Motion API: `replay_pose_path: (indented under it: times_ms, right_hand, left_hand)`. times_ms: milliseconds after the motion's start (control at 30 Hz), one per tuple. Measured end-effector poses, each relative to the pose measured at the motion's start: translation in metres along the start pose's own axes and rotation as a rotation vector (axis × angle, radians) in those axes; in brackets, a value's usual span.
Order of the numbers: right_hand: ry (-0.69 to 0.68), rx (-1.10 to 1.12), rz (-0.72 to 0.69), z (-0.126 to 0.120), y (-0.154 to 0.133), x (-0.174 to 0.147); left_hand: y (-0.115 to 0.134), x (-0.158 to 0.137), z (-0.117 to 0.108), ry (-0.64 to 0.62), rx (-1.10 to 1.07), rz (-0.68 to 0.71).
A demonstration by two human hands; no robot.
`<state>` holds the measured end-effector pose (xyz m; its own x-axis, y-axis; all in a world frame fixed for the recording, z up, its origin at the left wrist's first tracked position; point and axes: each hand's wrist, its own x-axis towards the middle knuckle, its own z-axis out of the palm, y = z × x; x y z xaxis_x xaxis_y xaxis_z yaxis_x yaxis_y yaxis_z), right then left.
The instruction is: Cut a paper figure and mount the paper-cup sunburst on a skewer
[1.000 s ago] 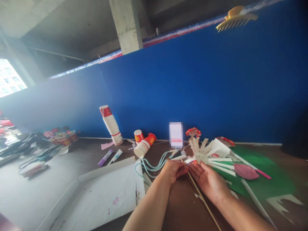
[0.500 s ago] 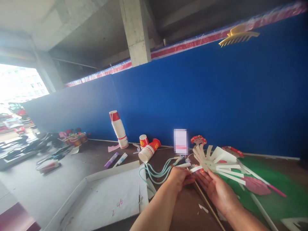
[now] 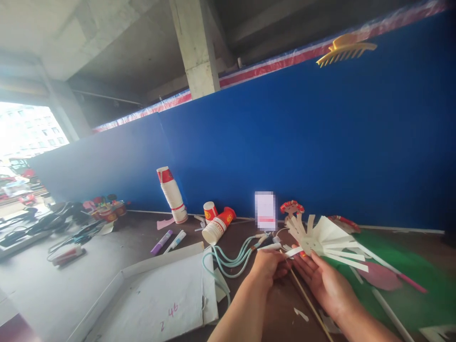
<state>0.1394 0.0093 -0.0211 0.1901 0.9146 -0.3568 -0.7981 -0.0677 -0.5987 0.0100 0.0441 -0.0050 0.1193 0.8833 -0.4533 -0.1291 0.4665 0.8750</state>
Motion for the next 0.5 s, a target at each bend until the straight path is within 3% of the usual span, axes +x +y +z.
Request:
replay_pose_path:
  times_ms: [500]
  right_hand:
    - [0.022,0.004,0.008,-0.0046,0.0020,0.0053]
  left_hand:
    - [-0.0013,0.0014,0.0018,0.028,-0.024,0.026]
